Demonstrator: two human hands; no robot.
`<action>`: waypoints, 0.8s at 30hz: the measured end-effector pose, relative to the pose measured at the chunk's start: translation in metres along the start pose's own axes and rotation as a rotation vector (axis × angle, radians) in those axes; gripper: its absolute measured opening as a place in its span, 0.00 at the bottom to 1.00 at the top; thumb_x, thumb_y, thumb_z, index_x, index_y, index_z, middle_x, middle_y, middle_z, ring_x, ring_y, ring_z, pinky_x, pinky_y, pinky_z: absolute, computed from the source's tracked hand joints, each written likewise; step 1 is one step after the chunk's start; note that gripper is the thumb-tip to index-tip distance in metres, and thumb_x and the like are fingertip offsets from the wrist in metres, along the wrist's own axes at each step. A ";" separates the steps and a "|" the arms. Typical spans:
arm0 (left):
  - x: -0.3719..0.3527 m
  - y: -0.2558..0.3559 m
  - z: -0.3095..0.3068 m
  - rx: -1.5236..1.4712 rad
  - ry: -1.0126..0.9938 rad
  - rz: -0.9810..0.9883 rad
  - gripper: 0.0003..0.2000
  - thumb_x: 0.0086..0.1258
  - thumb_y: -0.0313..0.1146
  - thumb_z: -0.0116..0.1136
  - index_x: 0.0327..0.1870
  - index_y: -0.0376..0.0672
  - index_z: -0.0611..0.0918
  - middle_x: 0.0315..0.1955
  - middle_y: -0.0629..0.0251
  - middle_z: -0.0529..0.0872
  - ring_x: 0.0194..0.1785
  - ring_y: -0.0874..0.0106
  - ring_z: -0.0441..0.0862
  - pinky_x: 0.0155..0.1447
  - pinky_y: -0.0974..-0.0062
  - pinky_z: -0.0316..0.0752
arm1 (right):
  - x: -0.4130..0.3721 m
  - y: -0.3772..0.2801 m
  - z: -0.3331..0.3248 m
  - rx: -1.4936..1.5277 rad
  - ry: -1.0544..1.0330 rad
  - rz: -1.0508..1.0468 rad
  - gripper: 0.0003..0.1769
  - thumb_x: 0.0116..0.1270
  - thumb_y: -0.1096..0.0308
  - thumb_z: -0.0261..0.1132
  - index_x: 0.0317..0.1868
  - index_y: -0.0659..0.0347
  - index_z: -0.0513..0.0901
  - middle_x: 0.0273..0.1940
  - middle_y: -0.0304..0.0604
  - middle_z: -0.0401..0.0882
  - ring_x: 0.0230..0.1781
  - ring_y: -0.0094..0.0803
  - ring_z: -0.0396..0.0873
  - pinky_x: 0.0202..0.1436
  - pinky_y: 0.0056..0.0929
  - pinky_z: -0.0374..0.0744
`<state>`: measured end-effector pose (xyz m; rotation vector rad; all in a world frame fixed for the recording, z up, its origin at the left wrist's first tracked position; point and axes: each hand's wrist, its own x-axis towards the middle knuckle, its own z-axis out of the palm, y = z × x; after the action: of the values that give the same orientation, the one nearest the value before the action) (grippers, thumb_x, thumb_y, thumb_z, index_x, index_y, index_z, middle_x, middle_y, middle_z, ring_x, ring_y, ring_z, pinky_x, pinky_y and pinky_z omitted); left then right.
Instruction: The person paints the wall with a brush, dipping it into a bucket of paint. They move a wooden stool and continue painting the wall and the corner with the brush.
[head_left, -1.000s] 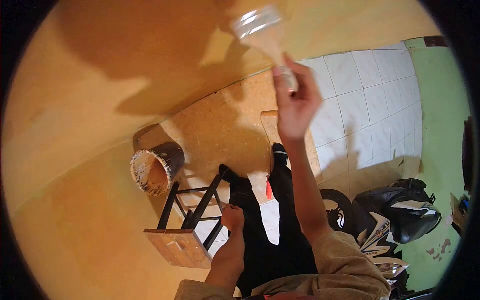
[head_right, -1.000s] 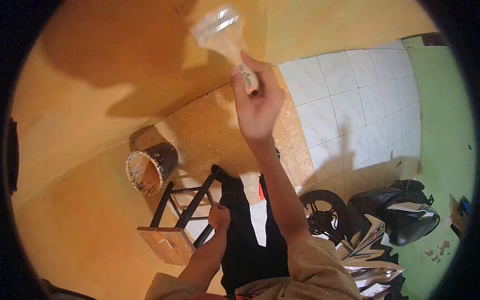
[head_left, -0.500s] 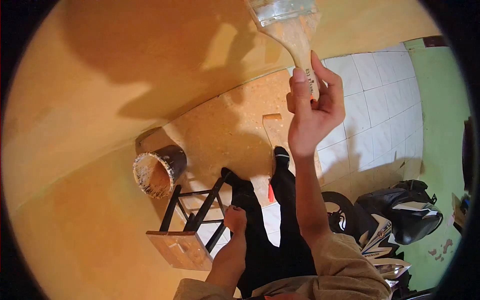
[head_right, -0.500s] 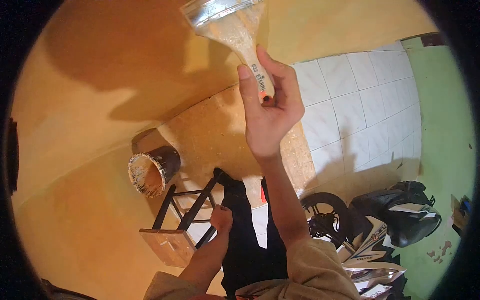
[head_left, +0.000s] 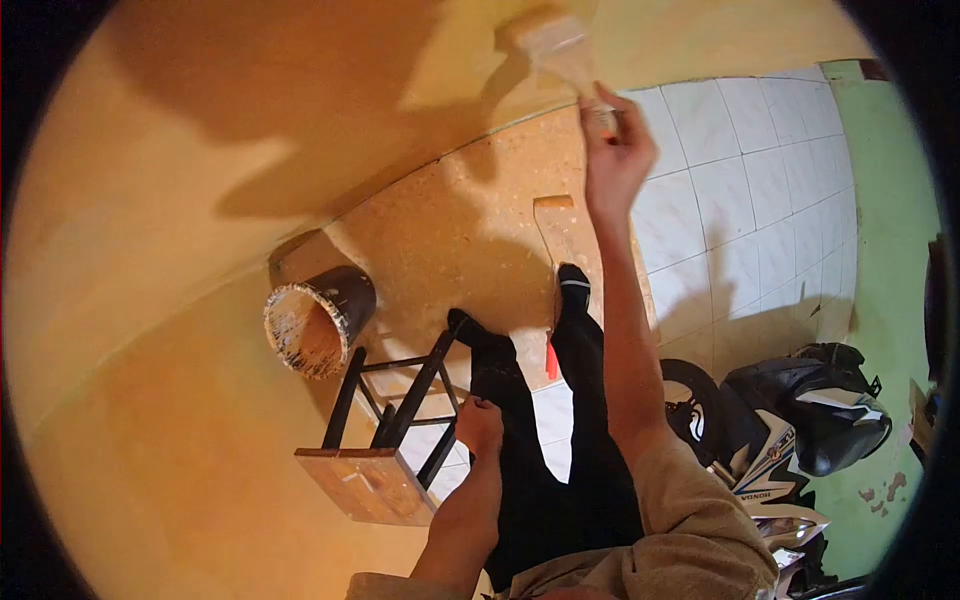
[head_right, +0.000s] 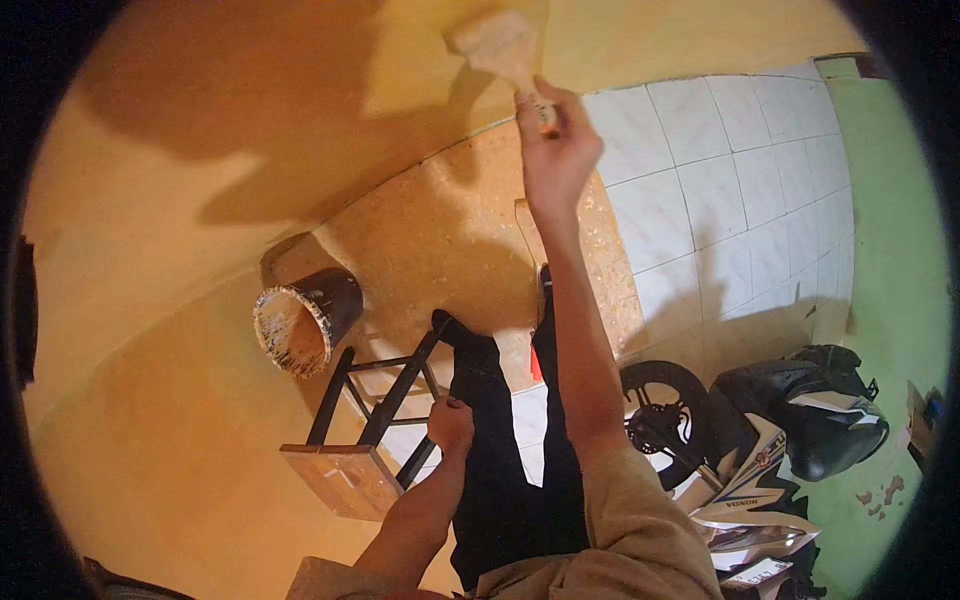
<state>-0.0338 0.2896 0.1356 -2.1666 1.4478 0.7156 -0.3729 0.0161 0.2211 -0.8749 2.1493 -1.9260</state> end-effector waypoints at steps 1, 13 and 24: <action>-0.001 0.001 0.000 0.015 -0.010 -0.012 0.10 0.65 0.38 0.57 0.41 0.46 0.86 0.38 0.58 0.88 0.43 0.53 0.86 0.46 0.54 0.81 | -0.002 -0.007 -0.004 -0.006 0.001 0.005 0.11 0.68 0.71 0.69 0.48 0.68 0.83 0.32 0.36 0.82 0.25 0.15 0.67 0.25 0.20 0.67; -0.002 -0.001 0.004 0.070 -0.038 0.025 0.10 0.64 0.36 0.55 0.41 0.45 0.85 0.40 0.56 0.87 0.43 0.51 0.86 0.45 0.52 0.80 | -0.051 0.199 0.021 -0.399 -0.167 0.415 0.13 0.67 0.65 0.70 0.43 0.68 0.84 0.19 0.35 0.78 0.22 0.21 0.71 0.26 0.25 0.69; 0.000 -0.002 0.009 0.078 -0.001 0.052 0.09 0.64 0.36 0.54 0.40 0.46 0.84 0.41 0.57 0.87 0.42 0.51 0.86 0.43 0.52 0.81 | -0.028 0.090 0.020 0.241 0.127 0.101 0.10 0.68 0.70 0.70 0.43 0.68 0.82 0.32 0.38 0.83 0.31 0.15 0.71 0.30 0.18 0.67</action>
<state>-0.0340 0.2959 0.1292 -2.0766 1.5105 0.6668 -0.3704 0.0146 0.1244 -0.6048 1.9266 -2.1823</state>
